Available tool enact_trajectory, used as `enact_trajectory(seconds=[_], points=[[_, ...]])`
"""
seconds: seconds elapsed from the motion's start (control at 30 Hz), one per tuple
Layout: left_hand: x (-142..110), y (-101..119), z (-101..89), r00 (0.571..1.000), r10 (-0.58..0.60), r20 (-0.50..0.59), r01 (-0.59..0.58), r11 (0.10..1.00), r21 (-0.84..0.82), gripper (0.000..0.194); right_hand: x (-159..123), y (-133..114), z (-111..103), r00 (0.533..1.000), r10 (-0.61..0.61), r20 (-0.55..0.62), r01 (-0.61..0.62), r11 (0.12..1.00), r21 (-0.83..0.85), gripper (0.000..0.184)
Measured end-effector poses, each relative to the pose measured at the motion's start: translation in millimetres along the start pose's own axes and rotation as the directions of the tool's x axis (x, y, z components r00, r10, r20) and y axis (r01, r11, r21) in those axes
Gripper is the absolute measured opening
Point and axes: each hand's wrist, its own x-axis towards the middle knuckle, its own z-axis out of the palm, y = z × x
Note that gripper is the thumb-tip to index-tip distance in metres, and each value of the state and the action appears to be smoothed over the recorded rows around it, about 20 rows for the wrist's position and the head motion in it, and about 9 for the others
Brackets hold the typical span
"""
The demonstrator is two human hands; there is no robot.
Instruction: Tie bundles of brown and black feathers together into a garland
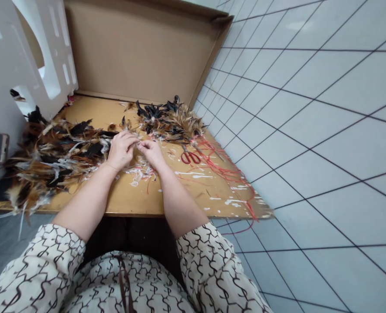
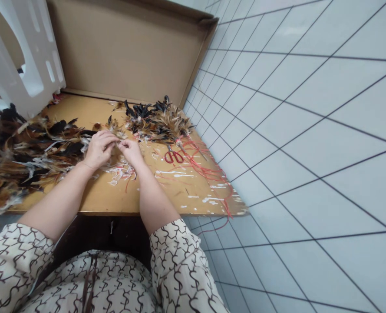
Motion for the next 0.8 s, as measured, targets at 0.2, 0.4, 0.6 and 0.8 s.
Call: enact_trajectory(seconds=[0.2, 0.4, 0.6, 0.8], points=[[1, -4, -0.2, 0.989, -0.136, 0.053, 0.136, 0.991, -0.002, 0.020, 0, 1, -2, 1.000, 0.030, 0.004, -0.030, 0.999, 0.044, 0.016], [1, -4, 2.4, 0.985, -0.167, 0.052, 0.169, 0.985, -0.040, 0.017, -1, -3, -3, 0.999, 0.033, 0.006, -0.034, 0.995, 0.091, 0.015], [1, -4, 2.3, 0.984, -0.175, 0.027, 0.177, 0.982, -0.073, 0.015, -2, -7, -3, 0.997, 0.079, -0.002, -0.078, 0.988, 0.131, 0.015], [2, -7, 0.9, 0.989, -0.139, 0.058, 0.145, 0.984, -0.099, 0.015, -6, -15, -5, 0.975, 0.208, 0.083, -0.222, 0.949, 0.223, 0.012]])
